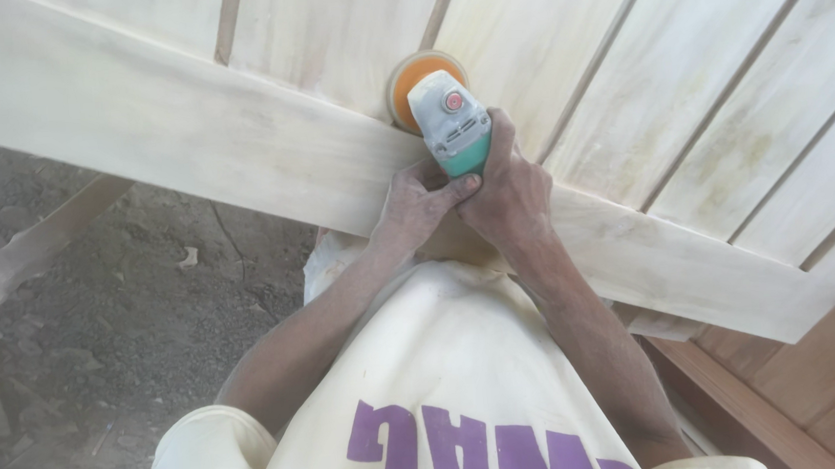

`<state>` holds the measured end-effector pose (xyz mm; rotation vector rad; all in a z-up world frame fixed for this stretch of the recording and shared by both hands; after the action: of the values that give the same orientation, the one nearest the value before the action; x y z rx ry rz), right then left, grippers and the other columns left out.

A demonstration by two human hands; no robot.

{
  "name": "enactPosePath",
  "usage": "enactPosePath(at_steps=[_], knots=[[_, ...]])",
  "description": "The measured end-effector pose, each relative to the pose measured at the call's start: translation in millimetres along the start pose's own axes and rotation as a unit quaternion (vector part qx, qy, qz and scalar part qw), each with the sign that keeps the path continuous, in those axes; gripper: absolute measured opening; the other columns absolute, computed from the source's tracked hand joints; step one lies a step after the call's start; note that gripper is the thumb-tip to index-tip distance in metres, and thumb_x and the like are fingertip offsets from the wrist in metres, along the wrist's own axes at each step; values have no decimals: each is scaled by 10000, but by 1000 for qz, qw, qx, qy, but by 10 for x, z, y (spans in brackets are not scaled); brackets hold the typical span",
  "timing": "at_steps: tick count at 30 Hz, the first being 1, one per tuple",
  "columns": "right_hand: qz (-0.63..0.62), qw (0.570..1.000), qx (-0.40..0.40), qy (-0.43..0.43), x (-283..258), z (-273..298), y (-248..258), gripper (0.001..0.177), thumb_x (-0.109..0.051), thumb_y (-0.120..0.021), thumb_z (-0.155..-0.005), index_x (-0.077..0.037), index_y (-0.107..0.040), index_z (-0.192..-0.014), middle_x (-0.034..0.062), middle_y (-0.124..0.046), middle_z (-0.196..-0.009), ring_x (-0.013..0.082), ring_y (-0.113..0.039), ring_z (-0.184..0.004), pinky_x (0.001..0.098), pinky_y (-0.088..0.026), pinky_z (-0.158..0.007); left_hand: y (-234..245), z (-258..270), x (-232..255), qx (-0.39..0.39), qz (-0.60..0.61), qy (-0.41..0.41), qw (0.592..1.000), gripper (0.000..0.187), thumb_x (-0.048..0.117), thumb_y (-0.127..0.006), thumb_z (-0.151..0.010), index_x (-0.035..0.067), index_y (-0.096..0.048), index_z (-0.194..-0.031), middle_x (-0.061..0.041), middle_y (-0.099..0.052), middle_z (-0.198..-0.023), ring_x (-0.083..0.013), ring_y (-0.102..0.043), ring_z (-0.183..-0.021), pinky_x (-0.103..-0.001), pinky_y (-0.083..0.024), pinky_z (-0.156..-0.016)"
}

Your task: The person uses an electric orbital sander to smooth the surface of a large, light-colored wooden door. They move the sander across the flat panels and along the frame of the door.

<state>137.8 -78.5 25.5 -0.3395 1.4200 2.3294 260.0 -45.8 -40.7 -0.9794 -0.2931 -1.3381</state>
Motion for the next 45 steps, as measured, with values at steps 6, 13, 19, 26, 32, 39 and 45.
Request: enactPosePath(at_steps=[6,13,19,26,32,39,45], knots=[[-7,999,26,-33,406,224,80,823,-218,-778,-870,-30,-278,-1496,258,-739,-960,466,-737,-826,555,-587,-736,-299,-66,-209,-2,-156,73,985,649,481,-833,-768,-17,-741,-1173,-145,-799,-1090,-207,-763,-1033,-336,-605,-908],[-4,993,70,-99,856,562,287,828,-299,-818,-850,-59,-265,-1418,274,-732,-969,500,-717,-844,588,-558,-704,-883,-149,-373,-101,-184,66,975,733,568,-821,-729,3,-720,-1185,-145,-789,-1087,-237,-754,-1043,-358,-582,-934],[0,990,25,-138,745,412,180,836,-316,-808,-850,-75,-257,-1431,272,-723,-965,483,-720,-821,561,-584,-696,-661,-135,-300,-70,-197,98,973,720,563,-811,-742,8,-717,-1190,-140,-783,-1086,-233,-758,-1031,-352,-599,-911],[12,999,0,-31,221,-45,206,824,-194,-757,-792,-54,-280,-1449,261,-720,-992,463,-721,-785,562,-576,-681,-216,-202,-130,16,-114,30,993,615,422,-818,-824,-34,-688,-1215,-143,-771,-1135,-204,-730,-1082,-326,-580,-926],[22,1000,-1,22,220,-558,571,825,-239,-794,-791,-39,-285,-1408,255,-711,-969,456,-716,-791,560,-566,-677,-392,-692,81,51,-73,-34,995,582,430,-779,-875,-47,-684,-1194,-123,-762,-1054,-175,-705,-959,-319,-577,-825],[55,998,-37,18,399,-726,539,778,-170,-658,-903,-12,-237,-1538,240,-714,-960,432,-731,-802,552,-578,-724,-466,-829,36,98,-133,-63,984,614,499,-694,-909,-29,-662,-1221,-117,-742,-1022,-209,-699,-918,-337,-565,-795],[54,997,4,48,343,-759,577,824,-182,-728,-792,-37,-284,-1470,282,-705,-1012,451,-733,-824,550,-589,-705,-555,-860,-103,17,6,-71,997,763,523,-661,-967,-14,-462,-1471,-145,-625,-1333,-206,-606,-1188,-333,-524,-968]])
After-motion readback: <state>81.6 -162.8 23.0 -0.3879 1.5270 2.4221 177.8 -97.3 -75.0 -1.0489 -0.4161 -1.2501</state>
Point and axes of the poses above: each hand's wrist, its own z-axis away from the middle knuckle, its own y-axis out of the back of the hand, x = y × z, the point moved 6 cm from there along -z, towards the middle knuckle
